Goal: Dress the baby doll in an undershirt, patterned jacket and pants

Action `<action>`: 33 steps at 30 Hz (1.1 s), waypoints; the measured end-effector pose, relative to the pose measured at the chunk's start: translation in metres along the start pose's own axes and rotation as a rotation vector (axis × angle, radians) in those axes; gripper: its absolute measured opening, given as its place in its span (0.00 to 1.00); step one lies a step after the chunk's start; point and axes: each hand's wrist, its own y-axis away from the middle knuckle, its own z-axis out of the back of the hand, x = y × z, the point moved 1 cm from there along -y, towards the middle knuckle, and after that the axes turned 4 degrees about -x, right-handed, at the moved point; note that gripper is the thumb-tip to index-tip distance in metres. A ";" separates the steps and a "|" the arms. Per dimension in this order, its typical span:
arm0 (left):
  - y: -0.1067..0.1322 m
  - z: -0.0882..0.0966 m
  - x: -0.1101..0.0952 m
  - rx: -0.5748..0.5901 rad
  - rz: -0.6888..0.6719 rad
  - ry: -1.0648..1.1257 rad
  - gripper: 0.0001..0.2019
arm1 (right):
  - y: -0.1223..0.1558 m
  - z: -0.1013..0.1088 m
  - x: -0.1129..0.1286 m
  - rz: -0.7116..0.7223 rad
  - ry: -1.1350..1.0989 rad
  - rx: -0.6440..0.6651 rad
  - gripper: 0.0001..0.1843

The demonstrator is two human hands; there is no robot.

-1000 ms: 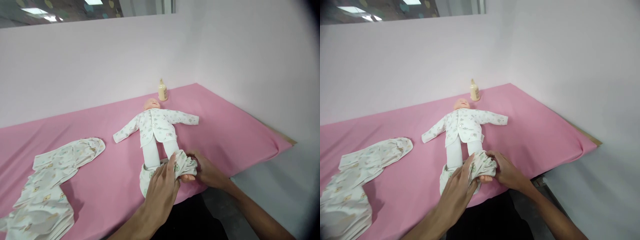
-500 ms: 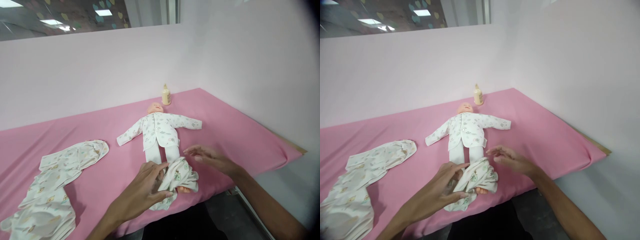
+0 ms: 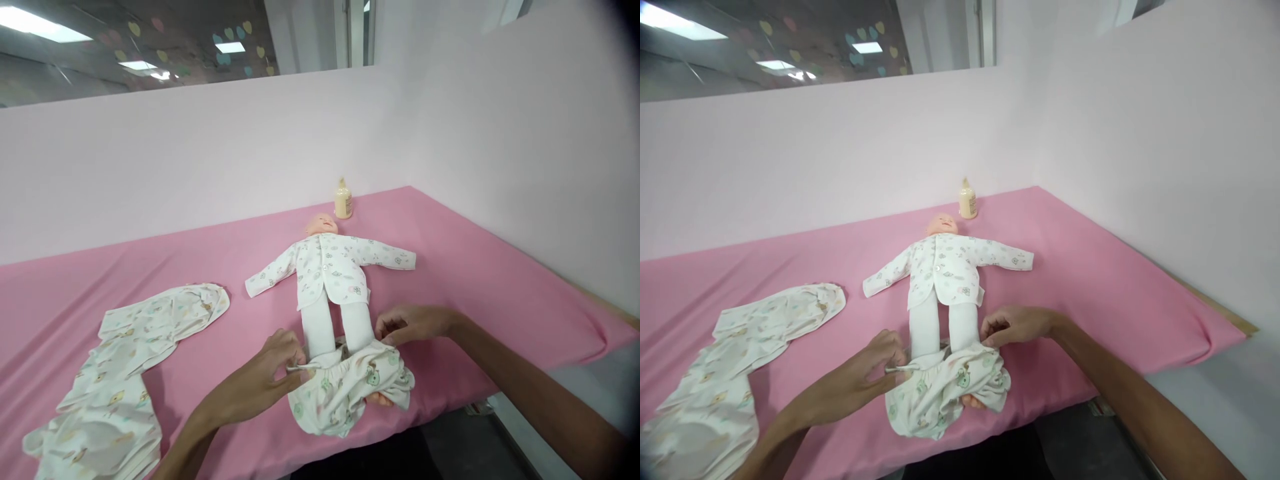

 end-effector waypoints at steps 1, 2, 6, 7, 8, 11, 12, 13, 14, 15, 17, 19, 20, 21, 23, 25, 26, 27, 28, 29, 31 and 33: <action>-0.003 0.002 0.000 0.023 -0.006 0.045 0.16 | -0.001 0.001 0.000 0.010 0.021 0.017 0.14; -0.005 0.004 0.000 0.047 -0.017 0.082 0.16 | -0.002 0.001 0.000 0.023 0.036 0.038 0.14; -0.009 0.013 0.001 0.136 -0.022 0.121 0.15 | -0.007 0.004 -0.003 0.102 0.026 0.124 0.15; -0.009 0.014 0.002 0.149 -0.001 0.110 0.16 | -0.008 0.004 -0.004 0.117 0.008 0.129 0.15; -0.008 0.015 0.003 0.154 0.024 0.095 0.16 | -0.008 0.005 -0.005 0.123 -0.012 0.126 0.14; -0.004 0.014 0.005 0.120 0.044 0.027 0.15 | -0.004 0.005 -0.005 0.087 -0.071 0.098 0.13; -0.002 0.013 0.006 0.101 0.035 -0.001 0.14 | -0.003 0.004 -0.005 0.061 -0.093 0.097 0.14; -0.001 0.011 0.006 0.083 0.024 -0.027 0.13 | -0.001 0.003 -0.006 0.034 -0.117 0.093 0.14; -0.001 0.009 0.006 0.062 0.014 -0.048 0.13 | 0.000 0.003 -0.006 0.007 -0.137 0.075 0.15; -0.001 0.008 0.006 0.036 0.007 -0.061 0.14 | 0.001 0.002 -0.006 -0.013 -0.147 0.035 0.15; -0.002 0.005 0.006 -0.038 0.007 -0.062 0.15 | 0.000 0.001 -0.005 -0.029 -0.115 -0.113 0.13; -0.008 0.003 0.007 -0.142 0.025 -0.031 0.16 | -0.005 -0.001 -0.005 -0.022 -0.004 -0.332 0.12; -0.012 0.003 0.008 -0.200 0.036 -0.002 0.17 | -0.008 -0.003 -0.005 -0.011 0.069 -0.449 0.12; -0.017 0.002 0.009 -0.260 0.045 0.036 0.17 | -0.012 -0.005 -0.005 0.001 0.140 -0.564 0.12; -0.029 0.000 0.012 -0.393 0.074 0.120 0.17 | -0.019 -0.012 -0.008 0.016 0.245 -0.765 0.13; -0.039 -0.002 0.015 -0.524 0.123 0.176 0.18 | -0.024 -0.018 -0.012 0.015 0.264 -0.854 0.13; -0.042 -0.003 0.016 -0.559 0.147 0.193 0.19 | -0.025 -0.021 -0.014 0.012 0.239 -0.845 0.13; -0.043 -0.003 0.018 -0.561 0.157 0.205 0.19 | -0.025 -0.022 -0.016 0.014 0.198 -0.806 0.14; -0.042 -0.004 0.019 -0.532 0.147 0.211 0.19 | -0.024 -0.021 -0.018 0.019 0.143 -0.751 0.14; -0.040 -0.004 0.019 -0.480 0.122 0.208 0.18 | -0.023 -0.020 -0.020 0.027 0.079 -0.695 0.15; -0.029 -0.005 0.021 -0.364 0.073 0.170 0.17 | -0.019 -0.012 -0.023 0.050 -0.050 -0.616 0.15; -0.019 -0.005 0.024 -0.287 0.077 0.112 0.17 | -0.016 -0.001 -0.026 0.070 -0.137 -0.587 0.15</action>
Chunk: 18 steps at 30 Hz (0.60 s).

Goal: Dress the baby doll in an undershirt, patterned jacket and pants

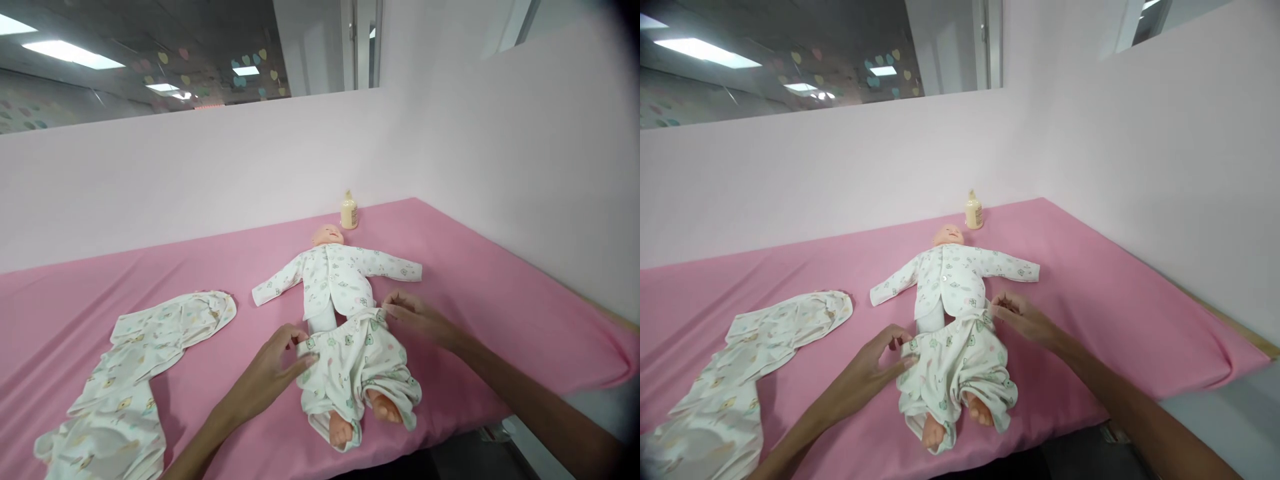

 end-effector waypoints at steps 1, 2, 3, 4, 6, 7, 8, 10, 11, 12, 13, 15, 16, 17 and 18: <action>0.003 0.002 0.002 0.023 0.014 -0.023 0.18 | -0.003 0.005 -0.001 -0.005 -0.031 0.009 0.14; 0.005 0.004 0.004 0.040 0.026 -0.037 0.19 | -0.007 0.010 -0.001 -0.014 -0.058 0.024 0.13; 0.006 0.006 0.005 0.051 0.026 -0.047 0.19 | -0.011 0.014 -0.001 -0.028 -0.085 0.048 0.12; 0.005 0.008 0.006 0.057 0.016 -0.057 0.19 | -0.015 0.016 -0.001 -0.048 -0.113 0.086 0.11; 0.003 0.011 0.008 0.059 -0.034 -0.086 0.16 | -0.023 0.018 0.002 -0.090 -0.171 0.209 0.13; 0.001 0.012 0.008 0.056 -0.066 -0.104 0.16 | -0.025 0.018 0.004 -0.109 -0.192 0.289 0.15; -0.001 0.012 0.009 0.046 -0.094 -0.121 0.15 | -0.027 0.017 0.006 -0.124 -0.202 0.369 0.16; -0.003 0.012 0.010 0.001 -0.140 -0.150 0.13 | -0.029 0.015 0.011 -0.142 -0.180 0.471 0.17; -0.005 0.010 0.011 -0.032 -0.160 -0.162 0.12 | -0.029 0.014 0.012 -0.142 -0.147 0.484 0.17; -0.006 0.009 0.012 -0.067 -0.184 -0.172 0.12 | -0.029 0.012 0.014 -0.135 -0.104 0.471 0.17; -0.007 0.007 0.013 -0.109 -0.216 -0.178 0.11 | -0.029 0.011 0.014 -0.122 -0.056 0.435 0.17; -0.009 0.005 0.014 -0.199 -0.287 -0.174 0.11 | -0.028 0.009 0.015 -0.081 0.046 0.330 0.16; -0.010 0.004 0.013 -0.243 -0.307 -0.158 0.11 | -0.027 0.008 0.016 -0.058 0.093 0.272 0.16; -0.011 0.005 0.011 -0.278 -0.303 -0.134 0.12 | -0.025 0.008 0.016 -0.036 0.131 0.215 0.16; -0.011 0.006 0.009 -0.288 -0.276 -0.103 0.12 | -0.024 0.007 0.017 -0.012 0.153 0.165 0.16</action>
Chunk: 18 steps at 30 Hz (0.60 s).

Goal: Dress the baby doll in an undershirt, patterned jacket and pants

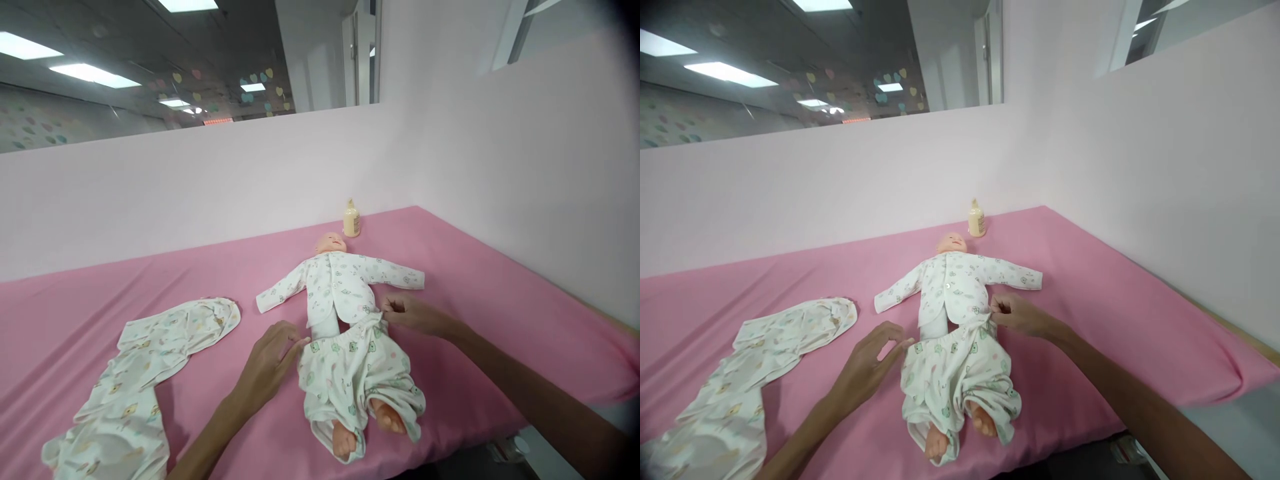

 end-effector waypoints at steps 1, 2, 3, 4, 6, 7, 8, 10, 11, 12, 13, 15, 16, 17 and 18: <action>-0.001 0.002 -0.002 0.019 0.047 0.026 0.13 | 0.001 0.000 0.001 0.019 0.007 -0.040 0.15; -0.001 0.003 -0.004 0.063 0.097 0.048 0.13 | 0.003 -0.001 0.003 0.034 -0.003 -0.065 0.14; 0.000 0.005 -0.006 0.116 0.141 0.065 0.13 | 0.004 0.000 0.004 0.045 -0.024 -0.077 0.12; 0.001 0.007 -0.007 0.171 0.175 0.073 0.12 | 0.005 0.000 0.005 0.049 -0.052 -0.072 0.10; 0.004 0.008 -0.008 0.256 0.213 0.065 0.15 | 0.005 0.002 0.006 0.034 -0.125 -0.004 0.11; 0.006 0.008 -0.007 0.282 0.226 0.052 0.16 | 0.005 0.002 0.005 0.019 -0.173 0.048 0.13; 0.007 0.007 -0.006 0.305 0.234 0.039 0.17 | 0.004 0.003 0.005 0.009 -0.232 0.096 0.14; 0.009 0.005 -0.006 0.342 0.236 0.019 0.18 | 0.001 0.004 0.002 0.001 -0.367 0.155 0.16; 0.009 0.004 -0.006 0.349 0.234 0.015 0.18 | -0.001 0.004 0.001 -0.002 -0.422 0.169 0.17; 0.009 0.004 -0.007 0.349 0.234 0.015 0.19 | -0.003 0.004 0.001 -0.007 -0.454 0.180 0.17; 0.008 0.004 -0.008 0.346 0.237 0.018 0.20 | -0.005 0.004 0.001 -0.017 -0.460 0.200 0.18; 0.008 0.003 -0.010 0.339 0.246 0.015 0.21 | -0.007 0.004 0.003 -0.053 -0.399 0.267 0.17; 0.008 0.003 -0.011 0.333 0.244 0.006 0.21 | -0.008 0.004 0.005 -0.075 -0.344 0.304 0.18; 0.008 0.002 -0.010 0.324 0.234 -0.005 0.21 | -0.008 0.005 0.008 -0.095 -0.282 0.339 0.19; 0.008 0.000 -0.009 0.313 0.214 -0.018 0.20 | -0.008 0.006 0.010 -0.107 -0.220 0.369 0.19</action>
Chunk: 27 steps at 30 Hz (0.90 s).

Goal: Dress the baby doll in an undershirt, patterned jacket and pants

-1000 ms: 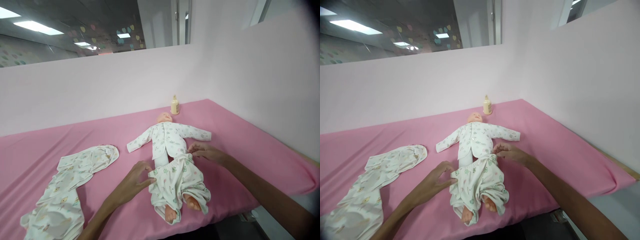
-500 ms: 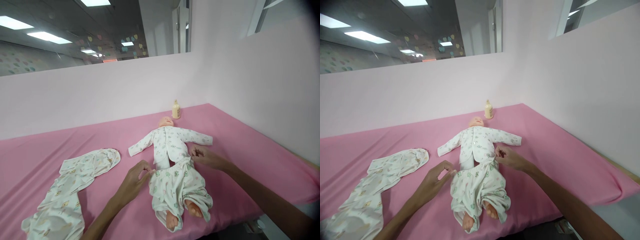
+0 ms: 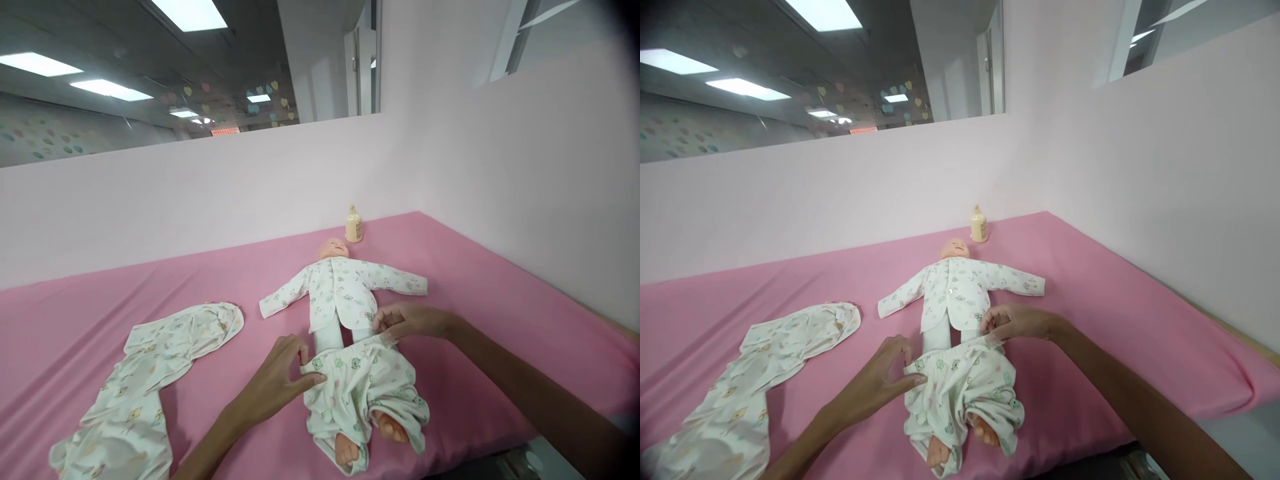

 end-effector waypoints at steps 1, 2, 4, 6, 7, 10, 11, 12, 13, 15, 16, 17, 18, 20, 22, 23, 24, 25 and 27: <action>0.000 -0.002 0.002 -0.014 -0.025 -0.016 0.19 | 0.001 0.000 0.002 -0.018 0.058 0.020 0.20; -0.001 -0.004 0.004 -0.027 -0.058 -0.035 0.18 | 0.001 0.000 0.003 -0.023 0.111 0.033 0.20; -0.001 -0.010 0.007 -0.044 -0.141 -0.078 0.17 | 0.003 -0.001 0.005 -0.005 0.197 0.030 0.19; -0.001 -0.013 0.008 -0.045 -0.222 -0.105 0.16 | 0.005 -0.002 0.006 0.036 0.268 -0.003 0.18; -0.001 -0.012 0.007 -0.042 -0.243 -0.095 0.16 | 0.006 -0.003 0.007 0.062 0.294 -0.023 0.17; -0.002 -0.006 0.000 -0.022 -0.196 0.070 0.15 | 0.008 -0.004 0.009 0.111 0.217 -0.057 0.16; -0.004 -0.003 -0.003 -0.022 -0.168 0.152 0.14 | 0.008 -0.004 0.010 0.116 0.149 -0.068 0.16; -0.006 0.000 -0.006 -0.028 -0.143 0.232 0.14 | 0.007 -0.004 0.011 0.118 0.086 -0.087 0.16; -0.010 0.001 -0.008 -0.039 -0.124 0.303 0.14 | 0.006 -0.004 0.012 0.125 0.041 -0.114 0.16; -0.020 0.002 -0.008 -0.084 -0.081 0.409 0.16 | 0.003 -0.004 0.011 0.154 0.015 -0.186 0.17; -0.027 0.000 -0.006 -0.112 -0.049 0.447 0.17 | 0.001 -0.004 0.011 0.168 0.019 -0.229 0.17; -0.033 -0.003 -0.004 -0.140 -0.013 0.481 0.19 | -0.002 -0.005 0.010 0.178 0.024 -0.272 0.17; -0.040 -0.007 0.000 -0.168 0.022 0.514 0.20 | -0.004 -0.006 0.009 0.187 0.031 -0.315 0.17; -0.050 -0.014 0.007 -0.213 0.077 0.570 0.23 | -0.007 -0.010 0.006 0.211 0.058 -0.414 0.18; -0.056 -0.021 0.012 -0.222 0.103 0.610 0.24 | -0.007 -0.014 0.003 0.243 0.101 -0.501 0.18; -0.057 -0.022 0.014 -0.217 0.111 0.621 0.24 | -0.006 -0.017 0.001 0.249 0.123 -0.529 0.18; -0.057 -0.024 0.015 -0.211 0.116 0.628 0.24 | -0.003 -0.019 -0.001 0.244 0.141 -0.540 0.18; -0.056 -0.024 0.016 -0.207 0.118 0.631 0.24 | -0.001 -0.020 -0.004 0.231 0.157 -0.528 0.18; -0.054 -0.024 0.017 -0.205 0.120 0.630 0.25 | 0.006 -0.021 -0.009 0.181 0.182 -0.435 0.17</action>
